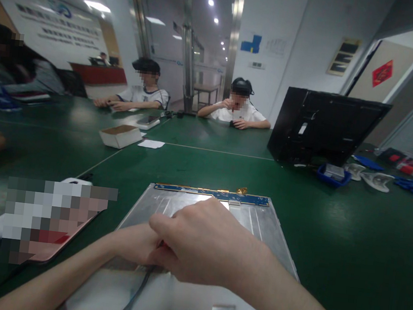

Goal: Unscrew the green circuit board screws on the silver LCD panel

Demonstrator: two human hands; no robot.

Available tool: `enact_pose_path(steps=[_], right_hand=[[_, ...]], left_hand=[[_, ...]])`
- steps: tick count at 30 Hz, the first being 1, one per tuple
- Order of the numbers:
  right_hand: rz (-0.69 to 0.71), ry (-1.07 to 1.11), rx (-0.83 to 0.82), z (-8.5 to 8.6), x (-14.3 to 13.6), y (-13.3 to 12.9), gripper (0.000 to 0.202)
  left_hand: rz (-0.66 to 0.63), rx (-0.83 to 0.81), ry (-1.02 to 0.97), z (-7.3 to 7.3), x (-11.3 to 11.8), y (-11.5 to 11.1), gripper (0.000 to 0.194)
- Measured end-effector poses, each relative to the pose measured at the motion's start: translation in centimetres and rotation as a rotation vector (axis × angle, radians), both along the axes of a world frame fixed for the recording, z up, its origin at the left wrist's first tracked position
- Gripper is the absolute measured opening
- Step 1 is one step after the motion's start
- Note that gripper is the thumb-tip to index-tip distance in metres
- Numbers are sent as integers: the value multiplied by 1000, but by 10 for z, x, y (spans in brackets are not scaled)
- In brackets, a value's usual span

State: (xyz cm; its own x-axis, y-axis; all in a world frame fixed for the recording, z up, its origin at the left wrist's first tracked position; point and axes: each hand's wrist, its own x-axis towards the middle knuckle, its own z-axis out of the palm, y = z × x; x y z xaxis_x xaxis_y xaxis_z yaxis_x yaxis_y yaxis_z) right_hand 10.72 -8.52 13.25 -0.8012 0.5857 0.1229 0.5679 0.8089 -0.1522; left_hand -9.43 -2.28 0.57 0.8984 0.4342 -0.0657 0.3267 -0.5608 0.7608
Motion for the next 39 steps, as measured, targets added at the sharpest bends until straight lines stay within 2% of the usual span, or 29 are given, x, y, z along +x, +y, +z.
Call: enact_pose_path(steps=[6,11,16,21,27,34,39], right_hand=[[66,21,-29,0,1,-4,13],[41,9,-18,0,0,-2,8],[-23,-7,-7,0,-1,0,7],[30,23,-19,-1,0,-2,7],[64,15,-33,1,1,-3,12],[-22,-28,-7,1,-2,-1,6],[5,-20,-23,3,-1,-3,8]], left_hand=[[95,-81,36,3,1,-8,13],[79,-85,20,2,1,-5,8],[0,-57,9,0,0,1,4],[67,-69,3,-3,0,-3,10],[108,-109,-12,2,2,-9,12],[34,-73,79,2,0,0,7],[73,-110,95,0,-1,0,12]])
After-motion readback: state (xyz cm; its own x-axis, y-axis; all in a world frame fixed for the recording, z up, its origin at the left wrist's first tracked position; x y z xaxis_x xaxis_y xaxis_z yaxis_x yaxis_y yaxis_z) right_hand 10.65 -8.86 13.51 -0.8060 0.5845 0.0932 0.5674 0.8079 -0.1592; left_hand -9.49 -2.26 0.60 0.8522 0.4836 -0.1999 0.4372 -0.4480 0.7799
